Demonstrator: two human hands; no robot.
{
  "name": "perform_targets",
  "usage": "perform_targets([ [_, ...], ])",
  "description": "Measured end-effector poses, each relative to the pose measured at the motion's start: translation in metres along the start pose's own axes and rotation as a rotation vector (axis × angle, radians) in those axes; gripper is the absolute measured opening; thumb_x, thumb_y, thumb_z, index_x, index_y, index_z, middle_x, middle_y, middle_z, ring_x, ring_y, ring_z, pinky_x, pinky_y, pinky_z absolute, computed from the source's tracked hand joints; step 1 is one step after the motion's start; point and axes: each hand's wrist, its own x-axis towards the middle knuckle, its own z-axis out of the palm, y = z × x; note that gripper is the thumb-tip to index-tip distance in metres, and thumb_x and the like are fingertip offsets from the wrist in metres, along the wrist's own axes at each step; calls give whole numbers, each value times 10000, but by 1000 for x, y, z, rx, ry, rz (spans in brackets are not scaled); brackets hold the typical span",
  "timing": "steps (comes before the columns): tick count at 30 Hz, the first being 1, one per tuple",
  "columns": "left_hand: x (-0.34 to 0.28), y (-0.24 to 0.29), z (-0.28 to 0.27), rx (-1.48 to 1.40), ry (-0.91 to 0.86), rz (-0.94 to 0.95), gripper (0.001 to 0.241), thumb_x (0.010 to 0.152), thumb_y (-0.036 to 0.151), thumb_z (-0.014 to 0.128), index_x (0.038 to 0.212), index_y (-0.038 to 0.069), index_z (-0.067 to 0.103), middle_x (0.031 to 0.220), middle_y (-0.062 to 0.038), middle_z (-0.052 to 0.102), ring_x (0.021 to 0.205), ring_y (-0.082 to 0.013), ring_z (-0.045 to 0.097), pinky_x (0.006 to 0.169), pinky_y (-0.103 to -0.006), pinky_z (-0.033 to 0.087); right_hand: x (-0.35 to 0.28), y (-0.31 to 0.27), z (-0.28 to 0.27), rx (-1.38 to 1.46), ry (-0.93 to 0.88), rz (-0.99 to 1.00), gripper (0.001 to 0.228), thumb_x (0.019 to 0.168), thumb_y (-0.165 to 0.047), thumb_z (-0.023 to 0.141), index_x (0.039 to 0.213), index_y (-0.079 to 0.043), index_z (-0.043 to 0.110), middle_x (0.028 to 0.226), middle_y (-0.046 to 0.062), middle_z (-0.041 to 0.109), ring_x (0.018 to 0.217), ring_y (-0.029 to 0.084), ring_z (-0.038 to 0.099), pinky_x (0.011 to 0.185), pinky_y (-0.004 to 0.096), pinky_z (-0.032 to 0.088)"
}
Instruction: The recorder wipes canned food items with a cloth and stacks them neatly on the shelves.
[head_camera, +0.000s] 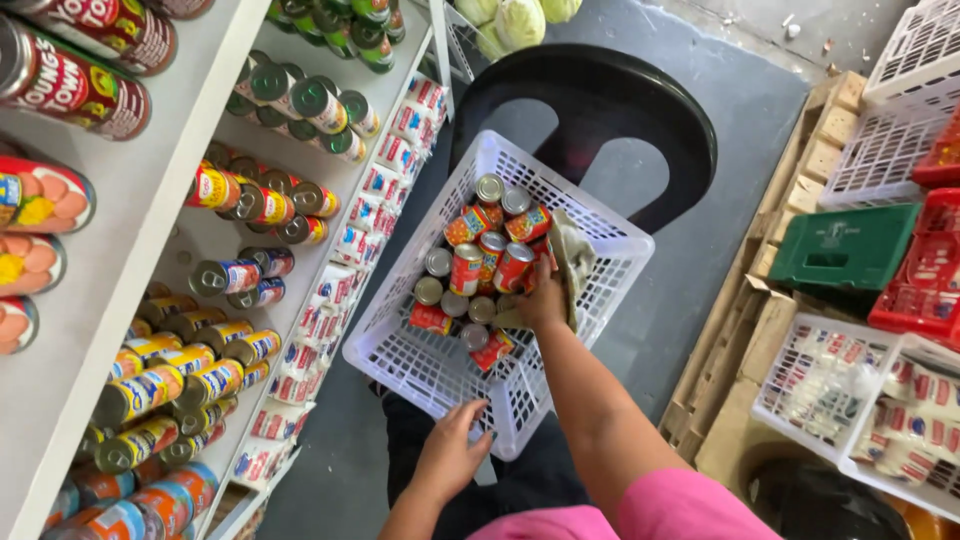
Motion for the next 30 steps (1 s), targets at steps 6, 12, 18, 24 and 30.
perform_targets([
  [6, 12, 21, -4, -245, 41, -92, 606, 832, 133, 715, 1415, 154, 554, 1152, -37, 728, 962, -168, 716, 828, -316, 606, -46, -35, -66, 308, 126, 96, 515, 768, -173, 745, 1257, -85, 612, 1118, 139, 723, 980, 315, 691, 850, 396, 549],
  [12, 18, 72, -27, -1072, 24, -312, 802, 891, 396, 585, 1606, 181, 292, 1295, -164, 668, 1110, -284, 636, 908, -422, 492, -182, -114, -191, 278, 148, -710, 623, 603, -65, 722, 1221, -78, 645, 1265, 93, 664, 1134, 302, 593, 1007, 404, 453],
  [18, 7, 114, -45, -1846, 97, -165, 477, 924, 455, 574, 1202, 79, 666, 1075, -85, 707, 860, -193, 658, 702, -298, 528, -292, -183, -255, 365, 158, -998, 614, 681, -21, 845, 1256, -51, 633, 1374, 194, 564, 1204, 353, 606, 986, 419, 554],
  [24, -27, 137, -67, -1985, 77, -33, 416, 976, 502, 556, 1229, 194, 673, 1127, -11, 719, 960, -176, 686, 791, -346, 553, -337, -210, -294, 502, 180, -1145, 347, 803, 147, 643, 1106, -20, 622, 1166, 141, 625, 930, 255, 660, 760, 303, 558],
  [30, -44, 130, -82, -1918, 199, -84, 465, 884, 528, 681, 1185, 173, 699, 1125, -60, 736, 1000, -239, 717, 888, -405, 578, -347, -222, -289, 394, 602, -1245, 102, 825, -91, 694, 886, -128, 767, 920, 49, 749, 829, 295, 657, 783, 382, 541],
])
